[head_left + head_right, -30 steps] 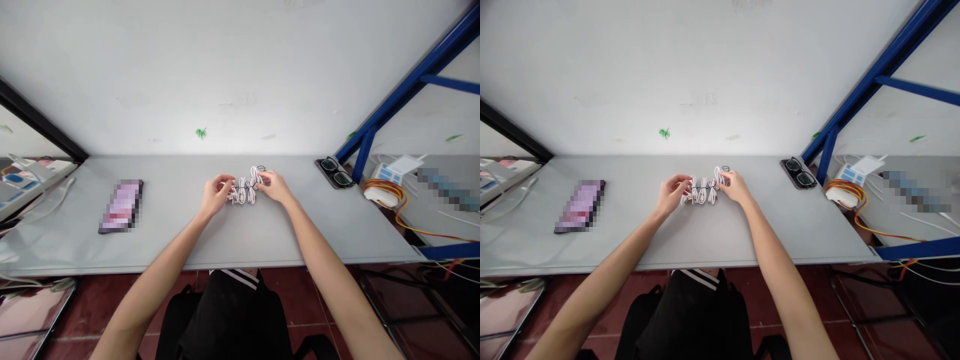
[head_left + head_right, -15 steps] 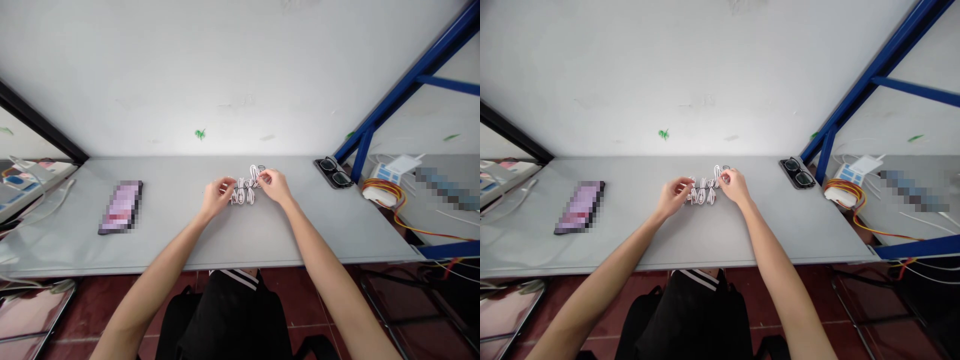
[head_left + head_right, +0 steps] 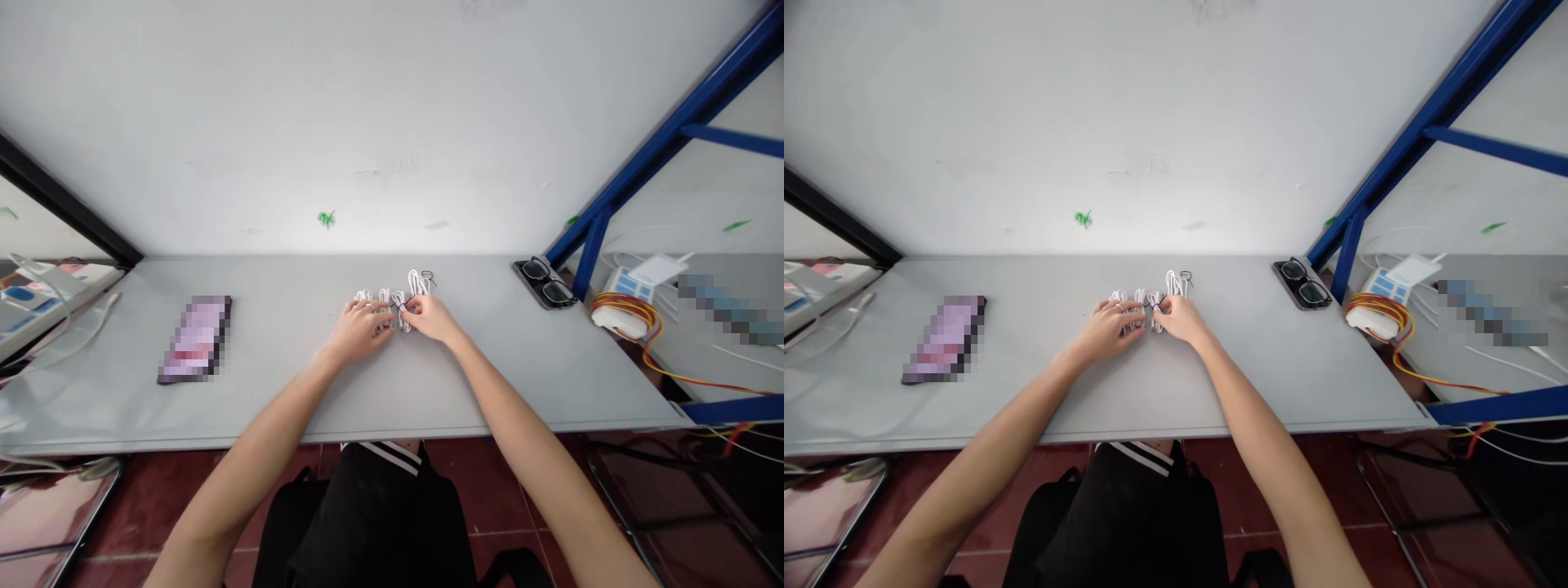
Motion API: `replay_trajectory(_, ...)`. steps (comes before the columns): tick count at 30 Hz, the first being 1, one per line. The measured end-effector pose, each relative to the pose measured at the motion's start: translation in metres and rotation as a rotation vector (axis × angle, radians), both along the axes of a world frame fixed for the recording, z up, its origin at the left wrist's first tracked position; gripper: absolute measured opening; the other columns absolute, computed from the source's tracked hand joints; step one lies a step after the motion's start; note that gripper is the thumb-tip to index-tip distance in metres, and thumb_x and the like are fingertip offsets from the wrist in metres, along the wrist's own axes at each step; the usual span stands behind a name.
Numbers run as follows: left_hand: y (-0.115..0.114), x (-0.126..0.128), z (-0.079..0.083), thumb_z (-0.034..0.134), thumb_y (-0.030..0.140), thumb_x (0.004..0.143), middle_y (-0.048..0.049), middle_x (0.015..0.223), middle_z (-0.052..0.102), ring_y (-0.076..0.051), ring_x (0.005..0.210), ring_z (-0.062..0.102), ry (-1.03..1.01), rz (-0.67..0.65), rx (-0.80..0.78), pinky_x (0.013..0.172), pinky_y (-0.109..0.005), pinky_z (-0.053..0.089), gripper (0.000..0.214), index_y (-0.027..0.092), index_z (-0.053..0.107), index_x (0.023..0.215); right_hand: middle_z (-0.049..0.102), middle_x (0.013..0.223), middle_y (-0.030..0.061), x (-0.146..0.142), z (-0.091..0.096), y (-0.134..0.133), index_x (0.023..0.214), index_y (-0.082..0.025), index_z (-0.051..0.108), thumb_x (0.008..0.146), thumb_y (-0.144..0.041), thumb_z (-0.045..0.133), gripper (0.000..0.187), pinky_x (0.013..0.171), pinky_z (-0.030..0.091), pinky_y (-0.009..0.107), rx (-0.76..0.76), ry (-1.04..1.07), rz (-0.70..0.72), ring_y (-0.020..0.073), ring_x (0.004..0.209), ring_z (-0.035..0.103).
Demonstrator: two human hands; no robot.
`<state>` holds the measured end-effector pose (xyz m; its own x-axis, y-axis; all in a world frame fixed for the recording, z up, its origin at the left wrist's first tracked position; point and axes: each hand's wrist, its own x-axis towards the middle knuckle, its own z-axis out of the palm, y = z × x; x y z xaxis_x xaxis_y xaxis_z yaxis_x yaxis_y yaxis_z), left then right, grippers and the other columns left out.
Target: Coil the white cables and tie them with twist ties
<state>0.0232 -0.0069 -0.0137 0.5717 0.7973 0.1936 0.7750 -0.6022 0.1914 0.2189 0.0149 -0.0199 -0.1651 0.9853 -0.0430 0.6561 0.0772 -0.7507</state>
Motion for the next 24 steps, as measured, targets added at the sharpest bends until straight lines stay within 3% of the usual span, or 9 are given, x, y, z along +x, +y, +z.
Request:
replay_trajectory(6, 0.003, -0.008, 0.002, 0.049, 0.025, 0.090, -0.0062, 0.131, 0.064, -0.026, 0.114, 0.061, -0.020, 0.008, -0.002, 0.106, -0.049, 0.037, 0.029, 0.028, 0.073, 0.105, 0.065, 0.062, 0.0024, -0.003, -0.007, 0.002, 0.069, -0.019, 0.059, 0.072, -0.026, 0.062, 0.008, 0.054, 0.041, 0.026, -0.011, 0.164, -0.047, 0.0152, 0.056, 0.058)
replay_trajectory(11, 0.005, -0.008, 0.002, 0.053, 0.035, 0.090, -0.0102, 0.125, 0.066, -0.028, 0.114, 0.061, -0.198, 0.065, -0.005, 0.103, -0.047, 0.040, 0.027, 0.024, 0.074, 0.103, 0.062, 0.057, -0.0022, -0.007, -0.004, -0.002, 0.086, -0.019, 0.058, 0.076, -0.033, 0.065, 0.019, 0.042, 0.037, 0.023, -0.078, 0.451, -0.067, 0.0103, 0.043, 0.050)
replay_trajectory(14, 0.002, 0.001, 0.005, 0.048, 0.041, 0.093, -0.0080, 0.105, 0.072, -0.019, 0.086, 0.066, -0.436, 0.102, -0.135, 0.081, -0.034, 0.049, 0.034, 0.020, 0.073, 0.102, 0.062, 0.059, -0.0028, -0.010, -0.001, -0.005, 0.092, -0.019, 0.057, 0.077, -0.040, 0.067, 0.028, 0.041, 0.039, 0.022, -0.102, 0.601, -0.009, 0.0102, 0.043, 0.052)
replay_trajectory(17, -0.001, 0.010, 0.009, 0.051, 0.044, 0.091, -0.0037, 0.089, 0.073, -0.011, 0.059, 0.057, -0.625, 0.186, -0.273, 0.062, -0.027, 0.045, 0.036, 0.019, 0.071, 0.105, 0.064, 0.062, -0.0018, -0.013, -0.001, -0.006, 0.095, -0.020, 0.056, 0.075, -0.043, 0.071, 0.034, 0.047, 0.046, 0.024, -0.122, 0.683, 0.013, 0.0127, 0.050, 0.059)
replay_trajectory(21, -0.001, 0.012, 0.007, 0.055, 0.053, 0.087, -0.0038, 0.087, 0.073, -0.013, 0.064, 0.061, -0.885, 0.147, -0.460, 0.060, -0.025, 0.047, 0.043, 0.017, 0.072, 0.105, 0.068, 0.071, 0.0005, -0.016, 0.000, -0.007, 0.094, -0.022, 0.057, 0.077, -0.050, 0.069, 0.034, 0.055, 0.052, 0.027, -0.074, 0.705, 0.048, 0.0155, 0.057, 0.065)
replay_trajectory(24, 0.002, 0.008, 0.005, 0.062, 0.051, 0.082, -0.0057, 0.086, 0.073, -0.016, 0.069, 0.065, -1.001, 0.184, -0.514, 0.064, -0.027, 0.052, 0.041, 0.016, 0.072, 0.102, 0.069, 0.078, 0.0031, -0.017, 0.003, -0.008, 0.089, -0.021, 0.061, 0.081, -0.061, 0.060, 0.041, 0.052, 0.049, 0.028, -0.024, 0.694, 0.050, 0.0126, 0.052, 0.060)
